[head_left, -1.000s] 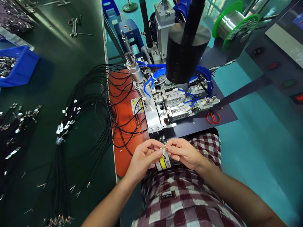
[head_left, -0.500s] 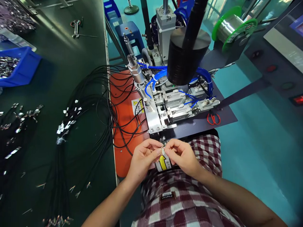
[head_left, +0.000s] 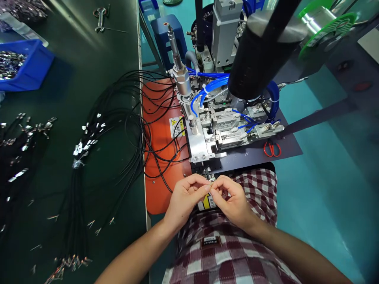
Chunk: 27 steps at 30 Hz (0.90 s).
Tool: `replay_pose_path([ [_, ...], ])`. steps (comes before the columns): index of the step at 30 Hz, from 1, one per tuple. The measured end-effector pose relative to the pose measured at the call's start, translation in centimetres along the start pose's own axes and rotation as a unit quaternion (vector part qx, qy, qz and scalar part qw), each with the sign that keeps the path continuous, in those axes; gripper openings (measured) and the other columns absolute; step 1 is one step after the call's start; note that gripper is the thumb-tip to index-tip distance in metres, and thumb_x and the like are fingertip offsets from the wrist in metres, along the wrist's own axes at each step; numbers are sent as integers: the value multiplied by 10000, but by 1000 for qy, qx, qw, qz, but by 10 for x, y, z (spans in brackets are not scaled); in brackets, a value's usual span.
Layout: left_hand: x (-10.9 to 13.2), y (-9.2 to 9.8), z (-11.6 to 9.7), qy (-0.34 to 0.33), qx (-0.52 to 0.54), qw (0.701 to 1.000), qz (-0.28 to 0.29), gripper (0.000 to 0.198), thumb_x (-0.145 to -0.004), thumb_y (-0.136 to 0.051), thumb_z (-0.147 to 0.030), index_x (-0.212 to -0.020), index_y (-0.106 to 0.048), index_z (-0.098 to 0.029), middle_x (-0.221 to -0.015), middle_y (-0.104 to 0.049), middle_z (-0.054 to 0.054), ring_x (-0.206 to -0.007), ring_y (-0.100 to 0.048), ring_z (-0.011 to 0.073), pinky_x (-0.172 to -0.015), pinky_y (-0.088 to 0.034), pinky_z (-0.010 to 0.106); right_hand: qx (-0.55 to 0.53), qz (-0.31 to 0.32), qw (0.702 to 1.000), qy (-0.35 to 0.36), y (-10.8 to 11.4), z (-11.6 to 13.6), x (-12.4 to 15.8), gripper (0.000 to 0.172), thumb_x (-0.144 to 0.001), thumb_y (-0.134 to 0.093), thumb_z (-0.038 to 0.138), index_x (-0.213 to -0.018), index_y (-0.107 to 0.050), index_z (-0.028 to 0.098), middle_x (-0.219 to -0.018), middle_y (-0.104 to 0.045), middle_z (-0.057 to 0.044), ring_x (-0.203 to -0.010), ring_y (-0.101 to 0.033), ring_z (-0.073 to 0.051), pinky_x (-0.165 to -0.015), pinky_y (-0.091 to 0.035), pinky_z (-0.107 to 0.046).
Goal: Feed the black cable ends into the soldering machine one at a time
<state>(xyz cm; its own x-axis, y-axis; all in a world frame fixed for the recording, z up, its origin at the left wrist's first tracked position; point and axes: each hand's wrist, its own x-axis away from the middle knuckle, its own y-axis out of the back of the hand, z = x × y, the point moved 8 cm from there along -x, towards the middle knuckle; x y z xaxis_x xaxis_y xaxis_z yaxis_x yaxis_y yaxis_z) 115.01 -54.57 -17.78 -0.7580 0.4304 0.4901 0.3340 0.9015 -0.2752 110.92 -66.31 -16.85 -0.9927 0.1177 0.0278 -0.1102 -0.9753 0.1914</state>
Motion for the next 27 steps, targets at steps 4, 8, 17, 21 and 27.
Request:
replay_pose_path([
  [4,0,0,3,16,1,1000,-11,156,-736,-725,-242,-678,-633,-130,-641,-536,-29,-490,-371,29,-446,-265,171,32,-20,999,16,-5,1,4,117,-856,-553,120,-761,-549,188,-704,-522,17,-609,-487,-111,-575,-401,-243],
  [8,0,5,7,56,-12,998,-25,197,-740,-709,-281,-677,-597,-132,-451,-390,-80,-418,-270,30,-419,-189,184,67,-9,997,34,-6,6,3,117,-856,-560,129,-754,-564,186,-674,-534,15,-611,-501,-121,-597,-399,-263],
  [17,0,9,8,73,-33,997,-12,248,-756,-696,-347,-699,-575,-138,-424,-347,-99,-396,-236,30,-410,-182,194,-51,54,992,-104,10,-6,-20,115,-837,-597,256,-825,-657,159,-644,-570,6,-540,-485,-108,-492,-361,-235],
  [21,-1,8,7,68,-40,997,-8,248,-766,-696,-346,-702,-577,-138,-445,-366,-91,-407,-256,30,-415,-191,188,-113,74,977,-163,2,-13,-21,169,-805,-625,316,-789,-645,149,-575,-526,25,-494,-454,-99,-467,-324,-233],
  [27,-1,6,4,54,-39,998,5,240,-757,-714,-334,-701,-592,-135,-487,-404,-75,-427,-283,31,-423,-210,183,-199,101,953,-206,-7,-19,-20,245,-774,-677,392,-753,-618,155,-596,-510,34,-476,-408,-76,-453,-295,-222],
])
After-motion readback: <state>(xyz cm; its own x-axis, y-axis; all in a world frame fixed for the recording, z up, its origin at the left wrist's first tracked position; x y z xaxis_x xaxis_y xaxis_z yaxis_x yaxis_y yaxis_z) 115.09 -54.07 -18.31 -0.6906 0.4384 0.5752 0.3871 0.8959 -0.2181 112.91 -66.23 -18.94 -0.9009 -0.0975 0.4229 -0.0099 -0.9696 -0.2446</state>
